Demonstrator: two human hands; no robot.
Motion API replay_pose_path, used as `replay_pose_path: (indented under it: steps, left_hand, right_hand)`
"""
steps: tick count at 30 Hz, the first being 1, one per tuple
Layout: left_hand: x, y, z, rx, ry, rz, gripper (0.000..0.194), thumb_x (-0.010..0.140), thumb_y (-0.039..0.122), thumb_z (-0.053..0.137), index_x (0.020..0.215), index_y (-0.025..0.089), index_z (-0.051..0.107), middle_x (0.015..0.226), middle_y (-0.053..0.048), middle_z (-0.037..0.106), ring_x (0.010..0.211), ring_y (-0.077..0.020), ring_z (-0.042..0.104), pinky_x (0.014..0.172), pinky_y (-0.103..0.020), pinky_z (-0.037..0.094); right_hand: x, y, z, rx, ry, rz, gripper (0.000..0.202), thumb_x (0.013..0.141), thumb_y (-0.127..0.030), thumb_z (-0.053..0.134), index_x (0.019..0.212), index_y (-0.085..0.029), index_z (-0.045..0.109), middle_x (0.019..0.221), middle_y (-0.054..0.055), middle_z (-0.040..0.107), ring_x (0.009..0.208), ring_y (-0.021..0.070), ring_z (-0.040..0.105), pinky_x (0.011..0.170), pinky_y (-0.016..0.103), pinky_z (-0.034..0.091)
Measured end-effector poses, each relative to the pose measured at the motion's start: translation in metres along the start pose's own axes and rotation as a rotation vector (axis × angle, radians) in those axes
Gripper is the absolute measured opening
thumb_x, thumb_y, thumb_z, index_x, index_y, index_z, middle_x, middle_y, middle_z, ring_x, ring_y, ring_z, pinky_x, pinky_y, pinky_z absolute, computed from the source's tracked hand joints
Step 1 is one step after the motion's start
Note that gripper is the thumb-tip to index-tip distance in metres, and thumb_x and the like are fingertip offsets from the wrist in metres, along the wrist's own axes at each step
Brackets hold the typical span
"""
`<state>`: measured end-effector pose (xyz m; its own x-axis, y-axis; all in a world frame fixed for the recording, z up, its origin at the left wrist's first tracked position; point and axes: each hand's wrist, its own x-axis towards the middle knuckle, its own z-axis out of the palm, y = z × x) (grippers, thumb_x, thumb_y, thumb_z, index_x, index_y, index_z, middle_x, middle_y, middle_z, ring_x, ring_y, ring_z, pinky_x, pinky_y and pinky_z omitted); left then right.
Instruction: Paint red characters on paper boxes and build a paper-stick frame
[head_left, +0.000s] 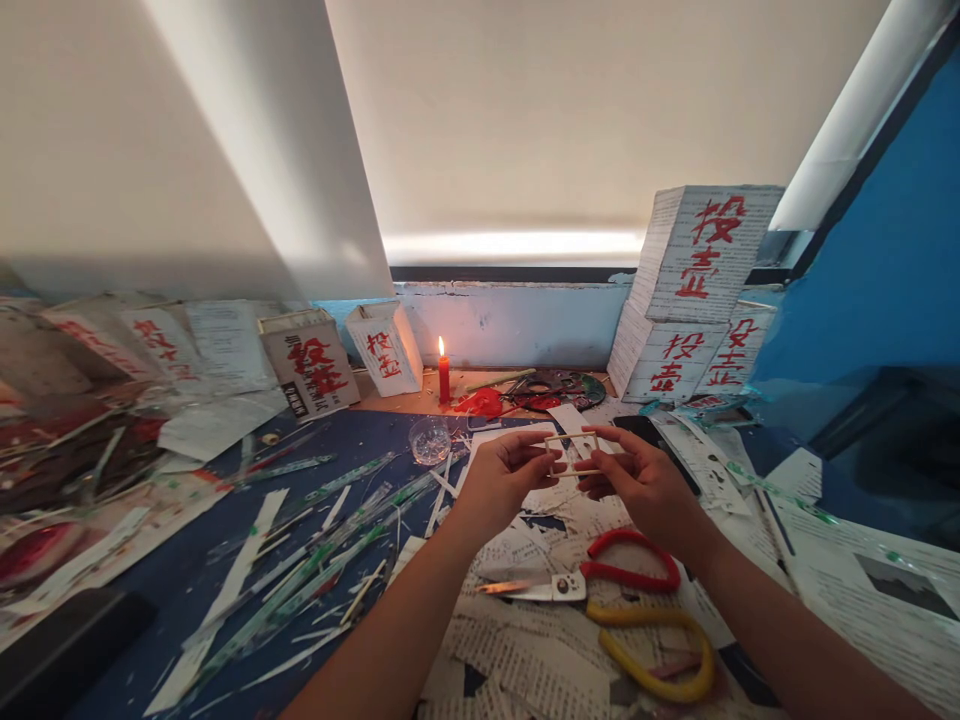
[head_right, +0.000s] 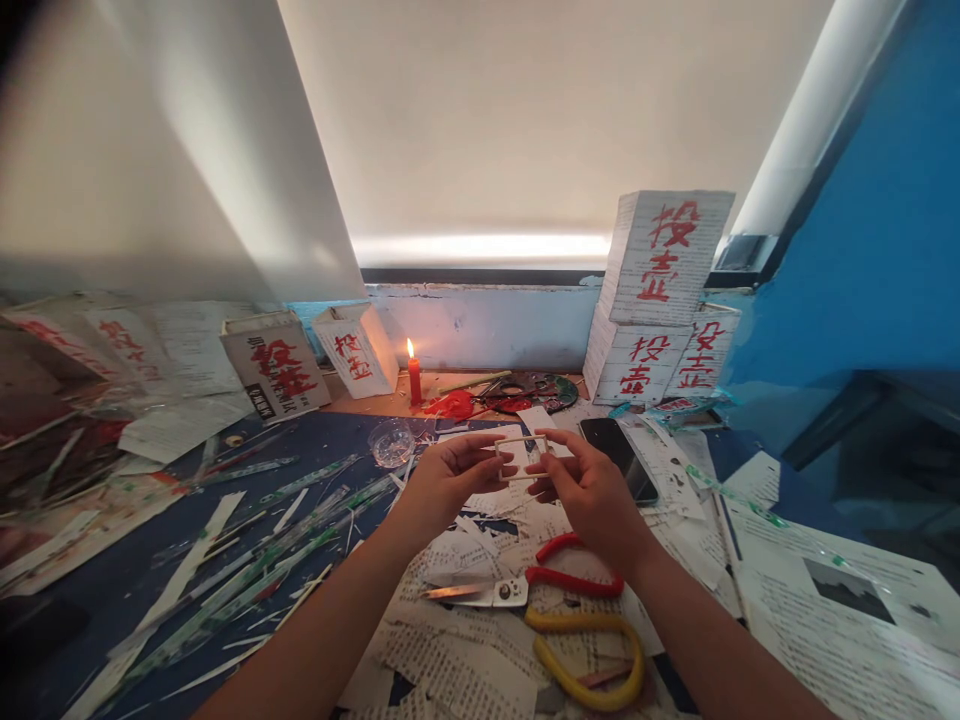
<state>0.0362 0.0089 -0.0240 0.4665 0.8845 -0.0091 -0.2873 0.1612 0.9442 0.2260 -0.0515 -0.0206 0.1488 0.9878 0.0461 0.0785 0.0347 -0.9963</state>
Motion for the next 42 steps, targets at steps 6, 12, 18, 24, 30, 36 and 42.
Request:
replay_pose_path:
  steps: [6, 12, 18, 24, 30, 36, 42]
  left_hand:
    - [-0.0003, 0.0002, 0.0001, -0.03, 0.022, -0.022, 0.048, 0.07, 0.028, 0.088, 0.111, 0.011, 0.068, 0.097, -0.014, 0.077, 0.087, -0.0247, 0.076, 0.082, -0.037, 0.061]
    - [-0.0015, 0.0017, 0.0003, -0.039, 0.023, -0.043, 0.046, 0.071, 0.027, 0.087, 0.109, 0.011, 0.068, 0.097, -0.014, 0.077, 0.087, -0.0249, 0.076, 0.082, -0.037, 0.061]
    - [-0.001, 0.0006, -0.0001, -0.047, 0.039, -0.053, 0.042, 0.072, 0.024, 0.086, 0.107, 0.011, 0.069, 0.096, -0.013, 0.077, 0.085, -0.0245, 0.076, 0.08, -0.037, 0.061]
    - [0.001, -0.0026, -0.0017, -0.043, 0.028, -0.045, 0.041, 0.07, 0.026, 0.088, 0.104, 0.012, 0.07, 0.095, -0.013, 0.077, 0.085, -0.0238, 0.076, 0.082, -0.037, 0.061]
    - [0.0021, -0.0025, -0.0047, -0.03, 0.008, -0.062, 0.039, 0.069, 0.025, 0.088, 0.101, 0.013, 0.07, 0.091, -0.011, 0.077, 0.081, -0.0231, 0.076, 0.079, -0.037, 0.061]
    - [0.0033, 0.0018, -0.007, -0.016, 0.053, -0.077, 0.03, 0.076, 0.019, 0.08, 0.103, 0.012, 0.069, 0.09, -0.01, 0.075, 0.078, -0.0195, 0.074, 0.076, -0.034, 0.06]
    - [-0.001, 0.0039, -0.0026, -0.094, 0.111, -0.147, 0.023, 0.076, 0.011, 0.074, 0.098, 0.012, 0.069, 0.08, -0.007, 0.07, 0.066, -0.0128, 0.066, 0.057, -0.022, 0.051]
  right_hand:
    - [-0.0018, -0.0034, 0.0022, 0.004, -0.007, 0.003, 0.058, 0.083, -0.054, 0.071, 0.126, -0.018, 0.057, 0.093, 0.011, 0.079, 0.073, 0.0222, 0.076, 0.068, 0.035, 0.063]
    - [-0.0023, -0.0034, 0.0022, 0.001, -0.012, 0.004, 0.058, 0.083, -0.053, 0.071, 0.127, -0.017, 0.057, 0.093, 0.011, 0.079, 0.073, 0.0221, 0.076, 0.069, 0.036, 0.063]
    - [-0.0018, -0.0007, 0.0017, -0.001, -0.024, 0.003, 0.056, 0.085, -0.052, 0.069, 0.128, -0.018, 0.057, 0.095, 0.011, 0.079, 0.074, 0.0219, 0.076, 0.071, 0.036, 0.062]
    - [-0.0007, -0.0006, 0.0002, 0.028, -0.054, 0.016, 0.055, 0.085, -0.05, 0.071, 0.127, -0.019, 0.057, 0.095, 0.01, 0.079, 0.075, 0.0218, 0.076, 0.073, 0.037, 0.062]
    - [0.0023, 0.0044, -0.0044, -0.012, -0.066, 0.007, 0.047, 0.086, -0.048, 0.069, 0.122, -0.019, 0.058, 0.094, 0.01, 0.079, 0.078, 0.0207, 0.075, 0.073, 0.035, 0.061]
    - [0.0042, 0.0042, -0.0073, 0.031, -0.069, 0.046, 0.036, 0.085, -0.046, 0.07, 0.105, -0.018, 0.059, 0.091, 0.01, 0.079, 0.075, 0.02, 0.075, 0.067, 0.032, 0.059]
    - [0.0036, -0.0029, -0.004, 0.28, 0.008, 0.15, 0.033, 0.08, -0.04, 0.078, 0.096, -0.021, 0.057, 0.102, 0.01, 0.078, 0.089, 0.0242, 0.077, 0.077, 0.034, 0.061]
